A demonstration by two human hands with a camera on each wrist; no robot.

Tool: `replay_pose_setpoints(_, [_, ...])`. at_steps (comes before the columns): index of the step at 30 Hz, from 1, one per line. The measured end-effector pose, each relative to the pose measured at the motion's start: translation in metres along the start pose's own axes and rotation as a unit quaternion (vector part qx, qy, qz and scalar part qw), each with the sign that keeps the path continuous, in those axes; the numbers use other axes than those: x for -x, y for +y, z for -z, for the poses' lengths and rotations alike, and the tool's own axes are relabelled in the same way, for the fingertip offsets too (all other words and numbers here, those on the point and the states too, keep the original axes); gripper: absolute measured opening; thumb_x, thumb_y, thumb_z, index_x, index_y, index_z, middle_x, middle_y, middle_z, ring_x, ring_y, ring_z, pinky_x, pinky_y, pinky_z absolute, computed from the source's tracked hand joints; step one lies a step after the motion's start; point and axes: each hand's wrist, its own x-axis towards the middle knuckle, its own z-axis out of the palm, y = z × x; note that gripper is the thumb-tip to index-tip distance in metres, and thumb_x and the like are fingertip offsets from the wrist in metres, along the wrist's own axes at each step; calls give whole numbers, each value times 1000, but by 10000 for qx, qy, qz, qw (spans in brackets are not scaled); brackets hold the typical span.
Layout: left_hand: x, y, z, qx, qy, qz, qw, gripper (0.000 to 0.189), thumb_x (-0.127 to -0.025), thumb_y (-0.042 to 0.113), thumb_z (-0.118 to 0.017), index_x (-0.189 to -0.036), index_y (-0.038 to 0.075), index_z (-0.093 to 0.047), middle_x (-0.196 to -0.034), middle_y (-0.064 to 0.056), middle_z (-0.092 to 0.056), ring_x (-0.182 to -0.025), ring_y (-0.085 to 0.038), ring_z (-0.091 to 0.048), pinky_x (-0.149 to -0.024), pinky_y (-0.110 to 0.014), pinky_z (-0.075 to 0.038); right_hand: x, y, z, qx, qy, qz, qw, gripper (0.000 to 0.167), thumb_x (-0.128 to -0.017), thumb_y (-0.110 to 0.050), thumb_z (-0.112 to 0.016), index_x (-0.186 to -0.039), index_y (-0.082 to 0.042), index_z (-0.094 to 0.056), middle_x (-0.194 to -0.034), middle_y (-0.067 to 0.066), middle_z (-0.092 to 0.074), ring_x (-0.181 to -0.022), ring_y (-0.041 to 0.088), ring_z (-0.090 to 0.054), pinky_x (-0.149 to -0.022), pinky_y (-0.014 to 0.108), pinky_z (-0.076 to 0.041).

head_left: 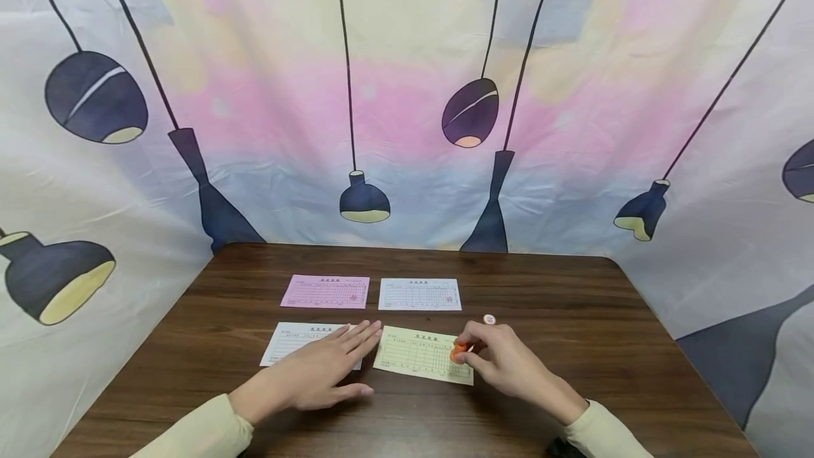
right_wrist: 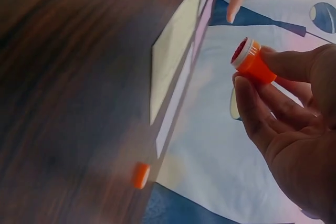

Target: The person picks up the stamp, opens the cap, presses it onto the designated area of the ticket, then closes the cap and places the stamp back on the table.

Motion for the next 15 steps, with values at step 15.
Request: replay_pose_setpoints(15, [-34, 15, -9, -221, -784, -281, 9963, 92, -103, 73, -39, -169, 12, -20, -179, -7, -16, -165, -27, -20, -133, -57, -23, 20, 10, 0, -42, -311, 399, 9987, 16, -91, 1, -78, -100, -10, -72, -95, -1, -80, -85, 1, -74, -73, 19, -63])
